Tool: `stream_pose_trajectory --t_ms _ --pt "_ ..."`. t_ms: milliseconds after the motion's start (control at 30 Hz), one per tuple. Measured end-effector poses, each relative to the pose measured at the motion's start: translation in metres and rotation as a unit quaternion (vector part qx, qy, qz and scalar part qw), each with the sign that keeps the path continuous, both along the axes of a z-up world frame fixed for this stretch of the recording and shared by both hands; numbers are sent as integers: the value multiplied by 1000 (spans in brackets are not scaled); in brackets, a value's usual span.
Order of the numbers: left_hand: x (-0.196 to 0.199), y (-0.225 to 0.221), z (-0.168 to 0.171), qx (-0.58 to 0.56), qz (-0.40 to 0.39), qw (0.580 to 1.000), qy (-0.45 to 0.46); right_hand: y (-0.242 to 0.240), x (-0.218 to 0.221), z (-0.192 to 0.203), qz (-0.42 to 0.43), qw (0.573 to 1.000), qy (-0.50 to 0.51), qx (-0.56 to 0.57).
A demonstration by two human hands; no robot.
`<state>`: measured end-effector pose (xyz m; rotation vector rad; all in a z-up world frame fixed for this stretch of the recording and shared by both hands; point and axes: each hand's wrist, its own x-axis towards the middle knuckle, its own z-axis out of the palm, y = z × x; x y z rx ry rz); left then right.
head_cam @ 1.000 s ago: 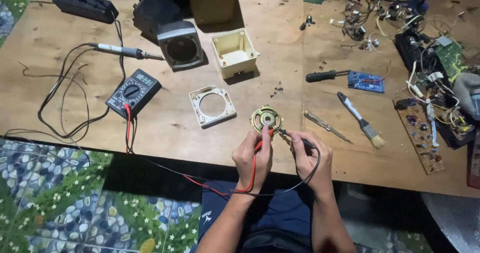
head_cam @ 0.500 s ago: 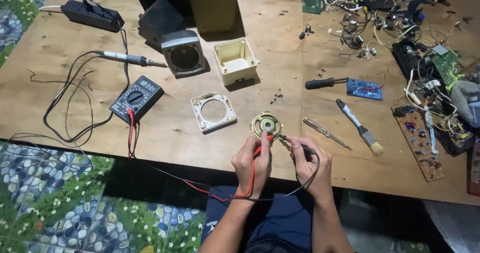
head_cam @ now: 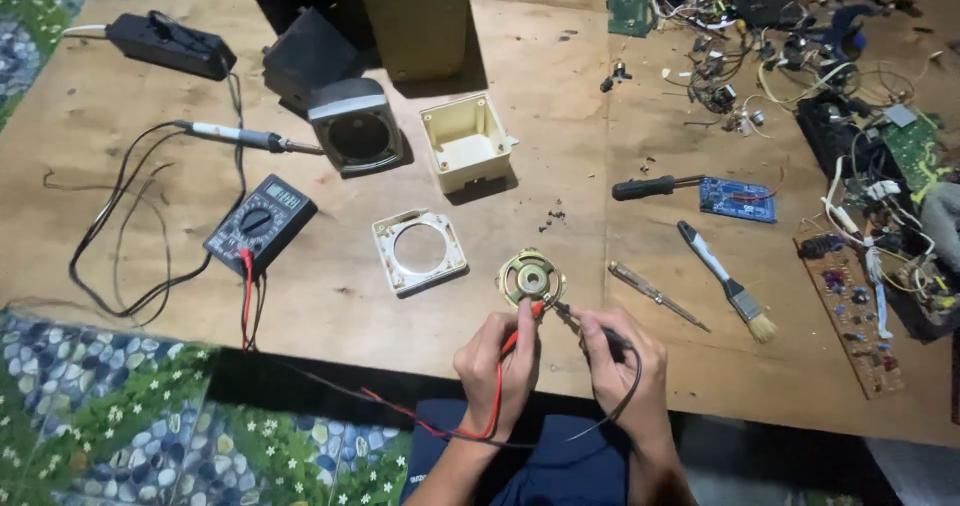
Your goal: Soldering wires to a small speaker and testing the electrical connections using a multimeter.
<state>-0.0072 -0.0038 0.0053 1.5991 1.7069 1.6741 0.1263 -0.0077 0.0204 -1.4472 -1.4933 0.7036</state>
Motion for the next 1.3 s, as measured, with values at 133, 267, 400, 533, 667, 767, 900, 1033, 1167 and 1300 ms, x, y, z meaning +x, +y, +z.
stream_pose_trajectory --t_ms 133,267,400,533,667,767,900,1033,1167,1300 --pt "4 7 2 -18 8 1000 -14 4 4 -2 -2 1000 -9 5" --pt "2 10 1 -21 14 1000 -6 7 7 -4 19 1000 -10 8" --pt "2 15 2 -29 10 1000 -9 14 8 -7 25 1000 -17 2" --pt "1 12 -1 -40 3 999 -3 9 8 -9 22 1000 -9 -11" --pt "2 11 -2 -40 6 999 -4 9 11 -13 25 1000 1 -11" --pt "2 14 1 -42 13 999 -17 12 8 -10 21 1000 -1 1" --pt "1 14 2 -37 6 999 -27 11 9 -13 13 1000 14 0" --pt "1 13 1 -48 13 999 -21 12 10 -13 23 999 -1 -25" --pt "2 16 -1 -45 19 999 -9 15 14 -25 37 999 11 14" --pt "3 19 -4 -39 22 999 1 16 19 -39 38 999 12 16"
